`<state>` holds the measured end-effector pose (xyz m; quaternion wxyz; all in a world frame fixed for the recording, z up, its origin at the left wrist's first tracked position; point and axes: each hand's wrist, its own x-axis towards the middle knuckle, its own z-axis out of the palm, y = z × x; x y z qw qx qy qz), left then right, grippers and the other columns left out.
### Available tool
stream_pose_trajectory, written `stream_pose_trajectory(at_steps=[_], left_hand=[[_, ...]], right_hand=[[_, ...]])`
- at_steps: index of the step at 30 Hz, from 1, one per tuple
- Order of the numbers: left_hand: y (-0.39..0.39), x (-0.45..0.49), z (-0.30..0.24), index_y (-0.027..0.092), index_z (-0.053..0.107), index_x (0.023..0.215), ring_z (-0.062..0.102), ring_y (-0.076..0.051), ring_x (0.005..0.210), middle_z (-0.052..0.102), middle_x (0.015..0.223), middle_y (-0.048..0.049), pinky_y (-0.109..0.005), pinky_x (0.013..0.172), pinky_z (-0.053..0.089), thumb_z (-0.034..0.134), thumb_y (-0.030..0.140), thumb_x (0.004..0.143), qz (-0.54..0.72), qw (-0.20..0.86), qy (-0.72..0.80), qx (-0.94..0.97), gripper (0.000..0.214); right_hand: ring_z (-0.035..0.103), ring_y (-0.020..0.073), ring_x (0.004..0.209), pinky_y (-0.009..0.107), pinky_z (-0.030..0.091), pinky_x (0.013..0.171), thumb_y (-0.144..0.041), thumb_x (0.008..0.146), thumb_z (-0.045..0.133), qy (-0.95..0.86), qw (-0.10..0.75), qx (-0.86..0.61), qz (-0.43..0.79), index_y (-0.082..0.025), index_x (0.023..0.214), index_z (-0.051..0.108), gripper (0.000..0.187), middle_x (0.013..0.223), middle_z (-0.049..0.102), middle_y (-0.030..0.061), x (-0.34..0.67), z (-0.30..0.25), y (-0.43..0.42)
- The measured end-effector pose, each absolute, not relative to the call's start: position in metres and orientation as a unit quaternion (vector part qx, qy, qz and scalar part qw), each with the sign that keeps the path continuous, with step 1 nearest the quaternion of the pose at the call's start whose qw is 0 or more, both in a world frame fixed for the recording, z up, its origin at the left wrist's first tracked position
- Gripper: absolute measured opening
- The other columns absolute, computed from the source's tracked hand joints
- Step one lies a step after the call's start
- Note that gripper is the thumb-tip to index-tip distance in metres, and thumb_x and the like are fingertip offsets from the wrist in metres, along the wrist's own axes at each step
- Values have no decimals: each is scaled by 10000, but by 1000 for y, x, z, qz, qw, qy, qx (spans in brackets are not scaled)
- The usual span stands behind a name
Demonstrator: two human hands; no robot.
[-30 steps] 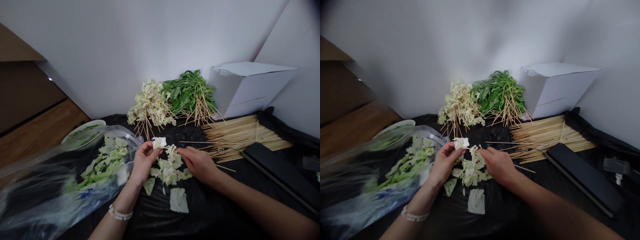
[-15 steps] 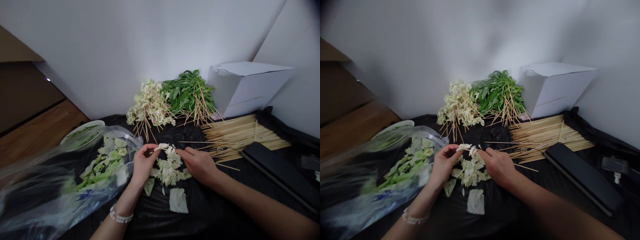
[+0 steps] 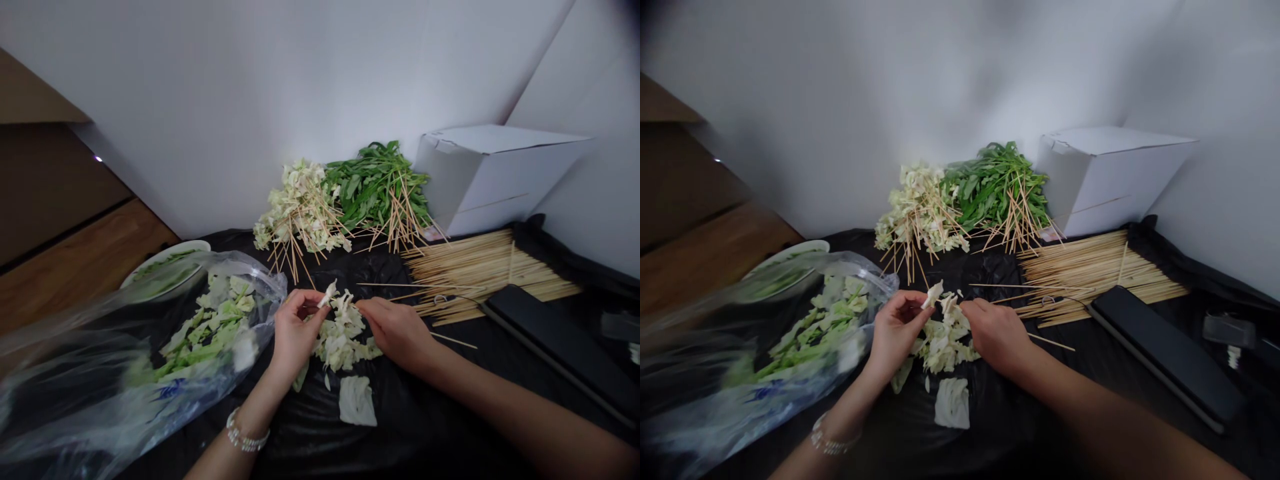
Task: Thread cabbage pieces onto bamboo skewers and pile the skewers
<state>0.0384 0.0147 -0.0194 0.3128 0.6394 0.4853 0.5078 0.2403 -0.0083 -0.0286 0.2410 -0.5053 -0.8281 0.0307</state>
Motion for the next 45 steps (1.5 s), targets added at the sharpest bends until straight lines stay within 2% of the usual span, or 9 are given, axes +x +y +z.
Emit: stream_pose_trajectory(at_steps=[5, 9, 13, 18, 24, 28, 33, 37, 45], left_hand=[[11, 41, -14, 183, 686, 797, 618, -137, 704, 637, 797, -19, -244, 661, 511, 711, 186, 760, 489, 309, 476, 662, 45], [15, 36, -11, 193, 696, 885, 636, -156, 743, 675, 846, -27, -257, 697, 510, 760, 262, 732, 505, 366, 469, 625, 179], [26, 22, -10, 187, 721, 846, 604, -160, 712, 692, 774, -24, -253, 675, 459, 665, 355, 822, 509, 321, 516, 610, 178], [31, 12, -10, 221, 767, 780, 575, -167, 650, 684, 763, -37, -274, 626, 415, 673, 343, 816, 354, 255, 513, 739, 159], [25, 13, -3, 257, 763, 760, 578, -233, 870, 679, 865, -49, -338, 794, 409, 730, 304, 758, 215, 191, 484, 826, 57], [26, 12, -2, 212, 690, 714, 564, -197, 750, 658, 754, -30, -304, 707, 402, 681, 261, 787, 251, 235, 501, 794, 89], [30, 12, -8, 194, 612, 781, 528, -143, 628, 621, 705, 2, -255, 598, 382, 594, 293, 848, 358, 307, 521, 711, 122], [33, 15, -13, 188, 576, 777, 487, -106, 555, 540, 603, 46, -221, 550, 376, 648, 312, 797, 454, 376, 519, 619, 145], [29, 21, -8, 190, 627, 1154, 610, -84, 637, 671, 784, 23, -206, 636, 489, 815, 285, 649, 516, 570, 473, 430, 547]], right_hand=[[648, 159, 784, 265, 447, 676, -147, 955, 393, -834, 257, -488, 27, -183, 1065, 662, 293, 884, 683, 48, 238, -31, -8], [663, 173, 846, 273, 485, 723, -143, 957, 392, -825, 283, -489, 28, -179, 1060, 666, 295, 915, 698, 68, 240, -31, -5], [670, 178, 912, 275, 507, 776, -168, 966, 404, -790, 344, -507, 4, -188, 1040, 671, 278, 984, 718, 85, 247, -27, 0], [679, 171, 912, 265, 511, 772, -193, 971, 415, -788, 362, -497, -3, -189, 1040, 673, 267, 967, 724, 75, 249, -24, 1], [681, 173, 923, 266, 508, 791, -179, 966, 433, -792, 366, -488, 5, -175, 1021, 679, 253, 971, 721, 82, 247, -26, -1], [677, 169, 919, 262, 504, 783, -195, 974, 421, -791, 363, -492, 9, -186, 1016, 680, 263, 965, 720, 75, 247, -28, -1], [672, 168, 890, 259, 500, 732, -207, 979, 401, -795, 363, -485, 4, -187, 1011, 685, 287, 930, 715, 74, 247, -28, -1], [666, 161, 849, 248, 491, 684, -201, 971, 395, -797, 357, -487, 0, -195, 1017, 691, 299, 898, 707, 67, 247, -28, -1], [648, 149, 803, 234, 470, 659, -198, 957, 403, -811, 323, -488, 12, -212, 1060, 686, 301, 879, 699, 57, 246, -30, -2]])
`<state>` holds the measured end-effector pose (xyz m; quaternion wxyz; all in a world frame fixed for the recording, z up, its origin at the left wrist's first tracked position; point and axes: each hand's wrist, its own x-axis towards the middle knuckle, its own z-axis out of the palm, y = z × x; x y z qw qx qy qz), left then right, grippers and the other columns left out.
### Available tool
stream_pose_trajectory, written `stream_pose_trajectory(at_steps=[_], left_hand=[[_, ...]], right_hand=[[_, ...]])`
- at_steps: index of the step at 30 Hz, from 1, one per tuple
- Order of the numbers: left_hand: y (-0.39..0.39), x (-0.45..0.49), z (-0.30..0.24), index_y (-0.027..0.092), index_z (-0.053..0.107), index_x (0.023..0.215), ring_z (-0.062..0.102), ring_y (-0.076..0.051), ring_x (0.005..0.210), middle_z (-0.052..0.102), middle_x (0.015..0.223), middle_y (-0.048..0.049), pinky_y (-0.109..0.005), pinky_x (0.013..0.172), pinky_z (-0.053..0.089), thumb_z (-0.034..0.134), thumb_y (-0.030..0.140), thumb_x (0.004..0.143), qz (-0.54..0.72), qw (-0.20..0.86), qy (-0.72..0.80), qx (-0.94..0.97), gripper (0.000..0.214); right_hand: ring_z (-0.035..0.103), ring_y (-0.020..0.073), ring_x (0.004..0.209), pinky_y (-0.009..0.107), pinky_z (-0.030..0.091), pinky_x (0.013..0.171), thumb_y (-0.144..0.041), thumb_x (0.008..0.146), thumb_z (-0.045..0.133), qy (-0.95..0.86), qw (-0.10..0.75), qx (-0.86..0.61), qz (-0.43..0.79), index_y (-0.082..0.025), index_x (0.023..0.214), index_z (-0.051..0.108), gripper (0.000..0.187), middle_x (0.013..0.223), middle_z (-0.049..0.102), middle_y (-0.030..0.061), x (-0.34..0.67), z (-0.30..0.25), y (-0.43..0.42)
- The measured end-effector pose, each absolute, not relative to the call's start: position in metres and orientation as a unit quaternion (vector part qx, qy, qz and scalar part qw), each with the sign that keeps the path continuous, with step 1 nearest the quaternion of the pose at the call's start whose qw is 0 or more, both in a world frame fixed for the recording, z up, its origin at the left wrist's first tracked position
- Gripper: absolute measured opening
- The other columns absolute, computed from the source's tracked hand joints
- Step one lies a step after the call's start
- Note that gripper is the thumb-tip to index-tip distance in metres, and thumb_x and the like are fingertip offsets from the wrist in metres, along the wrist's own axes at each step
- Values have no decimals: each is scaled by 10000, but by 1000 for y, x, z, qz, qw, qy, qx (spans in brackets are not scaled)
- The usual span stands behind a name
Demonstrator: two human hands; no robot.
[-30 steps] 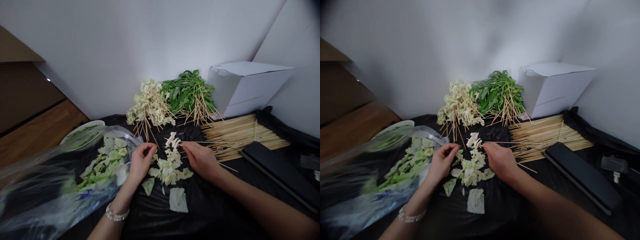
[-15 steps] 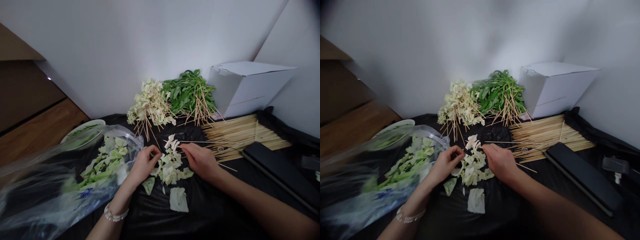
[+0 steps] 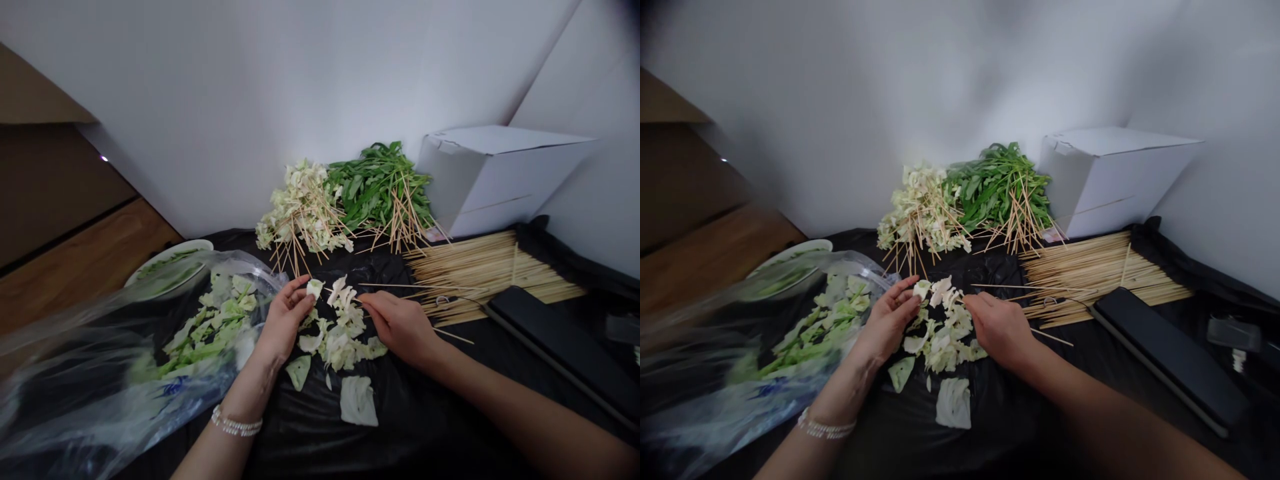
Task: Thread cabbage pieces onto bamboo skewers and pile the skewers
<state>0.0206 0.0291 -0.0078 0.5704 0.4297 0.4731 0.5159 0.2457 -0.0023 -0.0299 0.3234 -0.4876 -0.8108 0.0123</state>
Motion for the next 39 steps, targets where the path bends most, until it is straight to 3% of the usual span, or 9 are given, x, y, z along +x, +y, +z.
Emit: stream_pose_trajectory(at_steps=[9, 14, 17, 20, 25, 34, 39], left_hand=[[23, 26, -3, 193, 670, 1090, 650, -107, 711, 693, 803, 5, -221, 697, 502, 838, 196, 615, 505, 612, 439, 421, 504], [22, 26, -1, 208, 671, 1061, 657, -117, 770, 692, 838, 0, -215, 703, 501, 826, 205, 636, 520, 612, 440, 402, 452], [22, 26, 2, 233, 667, 1122, 658, -111, 801, 682, 826, 19, -198, 703, 492, 829, 169, 620, 529, 623, 426, 387, 531], [21, 25, 4, 229, 661, 1190, 661, -113, 808, 706, 857, 5, -207, 727, 495, 837, 144, 608, 502, 646, 418, 394, 614], [20, 26, 1, 203, 715, 1085, 668, -115, 795, 728, 859, -8, -223, 775, 506, 860, 159, 594, 484, 661, 412, 399, 514], [20, 28, 0, 175, 645, 878, 651, -91, 717, 708, 817, 10, -180, 670, 510, 876, 221, 603, 489, 627, 434, 423, 362], [23, 26, -2, 177, 579, 827, 617, -63, 614, 692, 753, 29, -132, 528, 443, 866, 251, 622, 510, 596, 452, 425, 361]], right_hand=[[652, 153, 802, 243, 477, 678, -192, 954, 414, -817, 305, -488, 20, -219, 1077, 684, 297, 890, 707, 55, 244, -31, -3], [672, 164, 883, 269, 507, 755, -210, 963, 427, -798, 366, -476, 46, -216, 1052, 677, 265, 977, 724, 59, 246, -31, 0], [678, 168, 928, 281, 514, 803, -226, 972, 432, -781, 411, -467, 60, -203, 1046, 666, 247, 1022, 727, 65, 248, -33, 3], [684, 175, 925, 297, 520, 818, -220, 966, 444, -777, 409, -474, 66, -204, 1037, 666, 234, 1023, 731, 63, 248, -34, 4], [680, 182, 940, 321, 521, 837, -218, 971, 437, -790, 392, -466, 71, -197, 1054, 665, 243, 1025, 727, 69, 247, -35, 2], [680, 186, 933, 312, 518, 829, -205, 967, 445, -809, 365, -454, 82, -202, 1052, 662, 233, 996, 724, 63, 245, -37, 1], [682, 175, 922, 290, 513, 835, -201, 965, 451, -782, 421, -454, 71, -191, 1047, 659, 224, 1012, 726, 66, 247, -34, 2]])
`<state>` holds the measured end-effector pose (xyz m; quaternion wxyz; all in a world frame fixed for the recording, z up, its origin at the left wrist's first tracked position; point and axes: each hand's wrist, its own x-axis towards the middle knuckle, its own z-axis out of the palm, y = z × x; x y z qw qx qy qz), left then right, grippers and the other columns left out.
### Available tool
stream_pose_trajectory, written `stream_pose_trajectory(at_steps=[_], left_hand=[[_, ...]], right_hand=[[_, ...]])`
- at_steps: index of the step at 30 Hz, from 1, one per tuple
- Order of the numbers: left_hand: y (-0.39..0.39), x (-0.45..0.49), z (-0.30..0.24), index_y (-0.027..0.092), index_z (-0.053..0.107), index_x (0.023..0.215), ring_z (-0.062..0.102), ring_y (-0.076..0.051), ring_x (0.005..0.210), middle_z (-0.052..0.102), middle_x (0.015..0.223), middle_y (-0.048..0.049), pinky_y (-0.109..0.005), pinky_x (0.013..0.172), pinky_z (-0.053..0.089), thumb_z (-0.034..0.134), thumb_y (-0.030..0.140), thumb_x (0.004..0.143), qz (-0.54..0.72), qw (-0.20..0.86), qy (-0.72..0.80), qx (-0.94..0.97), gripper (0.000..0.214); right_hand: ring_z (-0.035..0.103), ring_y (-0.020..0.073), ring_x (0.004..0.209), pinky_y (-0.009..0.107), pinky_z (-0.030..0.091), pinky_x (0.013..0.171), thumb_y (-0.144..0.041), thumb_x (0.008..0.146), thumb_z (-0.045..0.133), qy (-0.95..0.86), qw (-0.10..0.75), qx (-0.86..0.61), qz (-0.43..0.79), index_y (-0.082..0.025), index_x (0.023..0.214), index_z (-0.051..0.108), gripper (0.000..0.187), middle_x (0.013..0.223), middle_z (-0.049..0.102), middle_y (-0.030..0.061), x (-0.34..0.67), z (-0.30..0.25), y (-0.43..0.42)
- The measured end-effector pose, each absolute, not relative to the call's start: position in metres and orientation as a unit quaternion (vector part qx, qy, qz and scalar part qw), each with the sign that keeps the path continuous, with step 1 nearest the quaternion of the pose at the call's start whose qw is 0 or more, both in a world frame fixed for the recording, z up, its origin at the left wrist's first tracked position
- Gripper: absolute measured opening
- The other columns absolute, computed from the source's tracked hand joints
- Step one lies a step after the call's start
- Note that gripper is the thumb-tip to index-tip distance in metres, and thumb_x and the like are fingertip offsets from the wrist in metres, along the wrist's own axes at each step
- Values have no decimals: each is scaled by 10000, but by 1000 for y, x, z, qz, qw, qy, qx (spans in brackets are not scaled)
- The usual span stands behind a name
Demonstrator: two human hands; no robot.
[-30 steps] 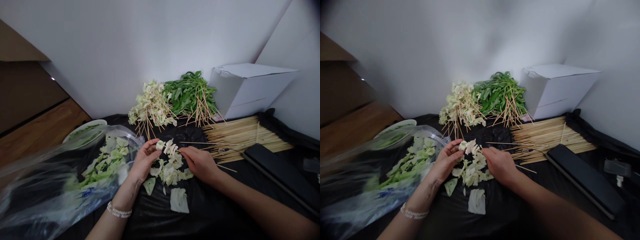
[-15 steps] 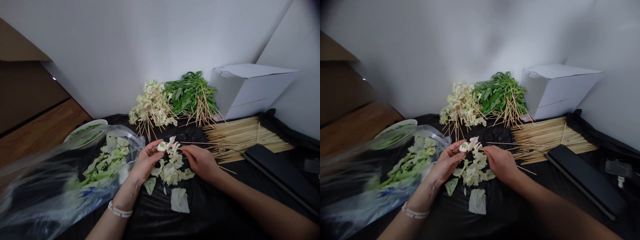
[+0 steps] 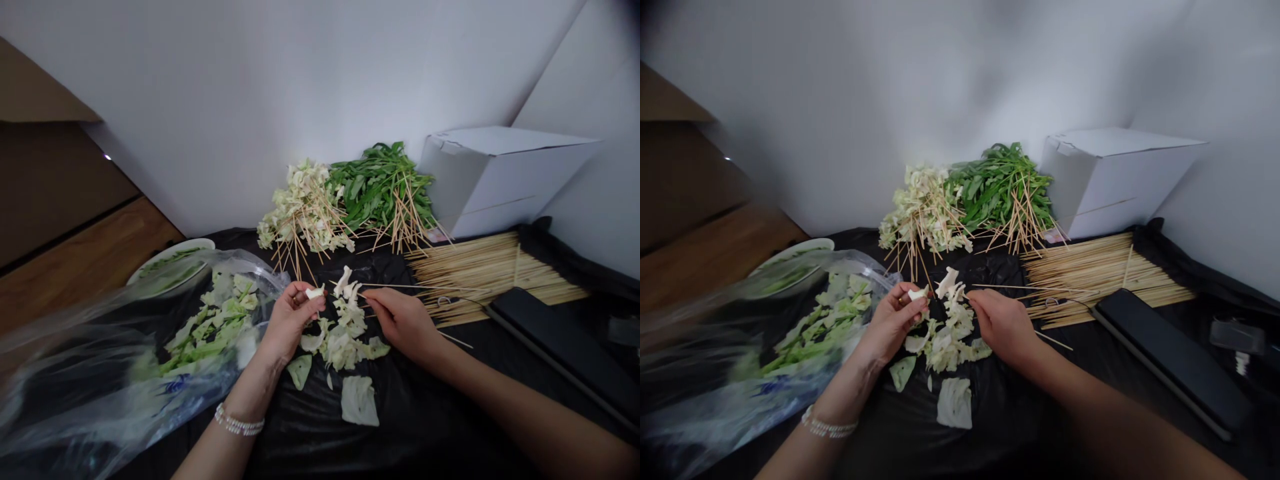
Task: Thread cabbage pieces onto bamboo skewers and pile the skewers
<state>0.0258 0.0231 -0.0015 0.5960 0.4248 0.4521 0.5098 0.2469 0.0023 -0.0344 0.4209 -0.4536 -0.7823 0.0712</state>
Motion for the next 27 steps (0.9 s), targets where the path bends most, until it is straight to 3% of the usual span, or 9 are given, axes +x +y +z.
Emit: stream_pose_trajectory(at_steps=[10, 19, 27], left_hand=[[25, 28, -13, 160, 723, 930, 649, -97, 678, 731, 770, -2, -196, 680, 510, 854, 255, 615, 542, 492, 480, 483, 354], [24, 27, -10, 156, 737, 1010, 700, -141, 809, 768, 882, -51, -252, 821, 535, 840, 326, 663, 539, 528, 483, 445, 400], [28, 26, -14, 166, 722, 923, 676, -81, 730, 734, 821, 3, -195, 774, 539, 863, 274, 638, 576, 554, 445, 403, 336]], right_hand=[[663, 157, 853, 258, 501, 741, -228, 979, 415, -818, 351, -449, 76, -229, 1079, 674, 278, 922, 710, 49, 243, -34, -3], [665, 175, 902, 291, 507, 792, -209, 971, 437, -811, 359, -456, 76, -211, 1078, 668, 255, 961, 709, 60, 245, -35, -1], [671, 179, 917, 300, 511, 825, -210, 974, 436, -809, 370, -449, 81, -209, 1075, 667, 252, 972, 714, 62, 243, -35, -2]])
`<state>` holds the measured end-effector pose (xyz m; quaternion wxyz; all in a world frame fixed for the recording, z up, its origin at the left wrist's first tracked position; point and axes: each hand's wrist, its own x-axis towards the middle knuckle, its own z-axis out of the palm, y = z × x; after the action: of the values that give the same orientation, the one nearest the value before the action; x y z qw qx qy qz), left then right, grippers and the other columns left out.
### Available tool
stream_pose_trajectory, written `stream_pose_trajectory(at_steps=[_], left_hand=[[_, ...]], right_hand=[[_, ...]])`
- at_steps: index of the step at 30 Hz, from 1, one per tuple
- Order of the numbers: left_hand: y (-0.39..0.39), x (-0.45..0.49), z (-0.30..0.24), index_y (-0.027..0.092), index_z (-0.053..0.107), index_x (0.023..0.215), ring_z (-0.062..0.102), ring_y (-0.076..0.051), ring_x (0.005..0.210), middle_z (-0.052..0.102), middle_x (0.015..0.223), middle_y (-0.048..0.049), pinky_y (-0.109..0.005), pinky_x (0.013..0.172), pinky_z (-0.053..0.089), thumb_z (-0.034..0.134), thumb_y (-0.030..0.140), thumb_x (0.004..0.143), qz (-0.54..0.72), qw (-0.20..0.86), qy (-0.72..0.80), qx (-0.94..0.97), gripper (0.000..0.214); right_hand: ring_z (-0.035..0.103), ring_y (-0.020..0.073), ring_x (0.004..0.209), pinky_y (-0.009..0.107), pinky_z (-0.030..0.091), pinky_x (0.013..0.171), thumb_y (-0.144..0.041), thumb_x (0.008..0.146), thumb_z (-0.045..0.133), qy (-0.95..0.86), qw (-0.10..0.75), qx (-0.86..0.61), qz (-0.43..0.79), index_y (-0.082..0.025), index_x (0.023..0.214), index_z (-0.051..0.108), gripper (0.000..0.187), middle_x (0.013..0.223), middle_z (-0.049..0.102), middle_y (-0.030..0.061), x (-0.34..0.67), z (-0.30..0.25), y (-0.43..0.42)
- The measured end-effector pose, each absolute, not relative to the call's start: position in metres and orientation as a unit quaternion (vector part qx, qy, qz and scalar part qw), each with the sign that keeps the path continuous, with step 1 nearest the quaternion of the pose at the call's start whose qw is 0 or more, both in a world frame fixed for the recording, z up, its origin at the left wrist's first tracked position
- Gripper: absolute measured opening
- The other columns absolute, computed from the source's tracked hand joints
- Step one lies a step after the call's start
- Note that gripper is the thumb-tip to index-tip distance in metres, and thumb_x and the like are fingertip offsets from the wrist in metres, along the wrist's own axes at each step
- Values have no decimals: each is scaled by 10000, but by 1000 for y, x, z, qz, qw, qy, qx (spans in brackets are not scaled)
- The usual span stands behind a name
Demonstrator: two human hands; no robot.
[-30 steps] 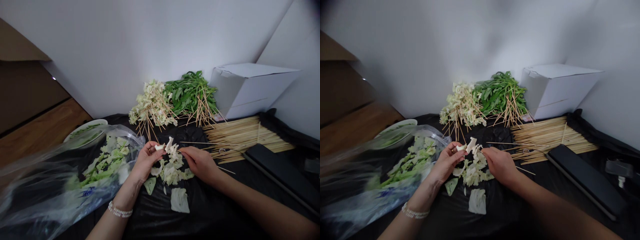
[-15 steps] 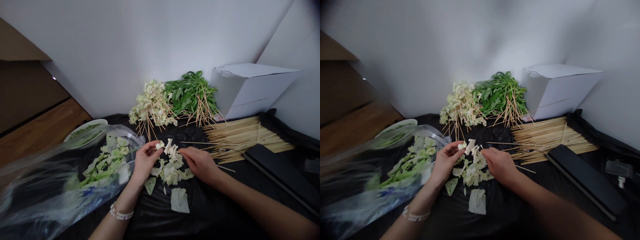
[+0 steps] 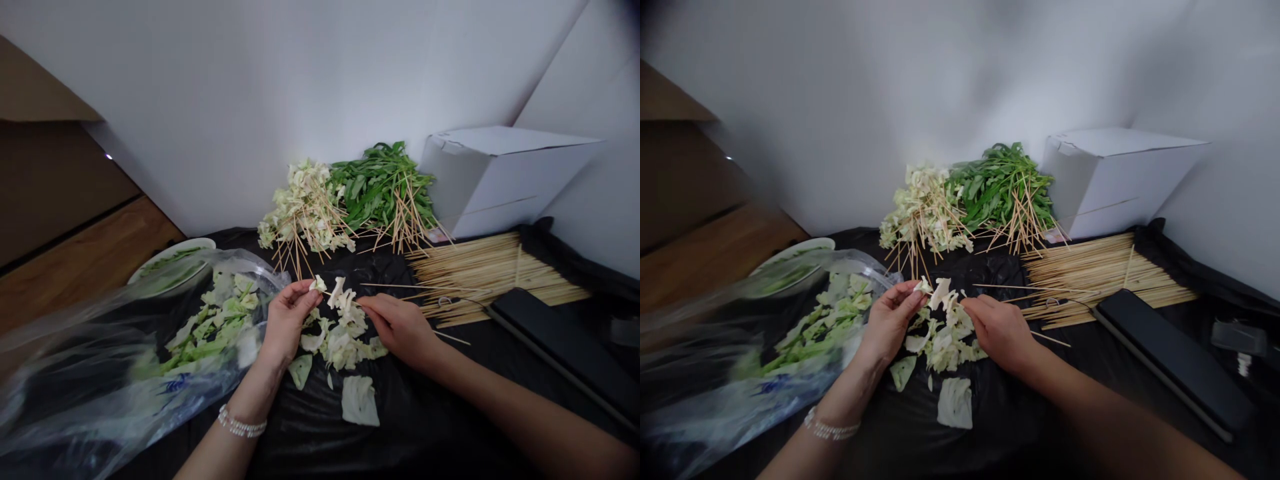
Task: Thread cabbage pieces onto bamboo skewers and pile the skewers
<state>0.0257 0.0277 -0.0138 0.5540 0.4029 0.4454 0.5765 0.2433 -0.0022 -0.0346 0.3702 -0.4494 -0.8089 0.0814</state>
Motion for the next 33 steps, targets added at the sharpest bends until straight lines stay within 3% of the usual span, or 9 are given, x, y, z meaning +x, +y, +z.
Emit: stream_pose_trajectory(at_steps=[10, 21, 26, 29, 33], left_hand=[[25, 28, -16, 168, 693, 884, 674, -80, 713, 736, 769, 15, -180, 742, 527, 855, 246, 649, 565, 531, 458, 434, 295], [18, 38, -9, 147, 712, 832, 724, -190, 844, 765, 894, -70, -321, 863, 573, 832, 204, 626, 579, 443, 477, 490, 245], [16, 41, -7, 157, 728, 841, 720, -193, 844, 767, 881, -60, -322, 856, 578, 844, 211, 612, 571, 458, 468, 494, 262], [16, 38, -7, 156, 748, 890, 705, -185, 851, 763, 923, -65, -319, 860, 569, 811, 308, 689, 563, 465, 470, 496, 259], [19, 35, -9, 166, 743, 894, 684, -136, 789, 756, 901, -41, -256, 784, 563, 815, 340, 697, 577, 516, 459, 436, 272]], right_hand=[[666, 180, 917, 303, 508, 835, -231, 979, 434, -805, 373, -453, 87, -214, 1066, 671, 253, 977, 714, 61, 243, -36, -1], [659, 180, 872, 309, 506, 792, -217, 971, 414, -807, 339, -474, 93, -211, 1011, 688, 277, 920, 711, 67, 241, -34, -4], [665, 188, 850, 314, 507, 774, -222, 969, 417, -802, 347, -476, 98, -196, 1020, 686, 275, 904, 709, 71, 240, -35, -4], [667, 187, 870, 310, 506, 793, -219, 970, 419, -800, 356, -474, 96, -196, 1036, 681, 272, 922, 710, 73, 241, -35, -4], [665, 182, 897, 304, 501, 825, -224, 976, 420, -803, 360, -466, 92, -203, 1051, 677, 269, 940, 709, 69, 241, -36, -4]])
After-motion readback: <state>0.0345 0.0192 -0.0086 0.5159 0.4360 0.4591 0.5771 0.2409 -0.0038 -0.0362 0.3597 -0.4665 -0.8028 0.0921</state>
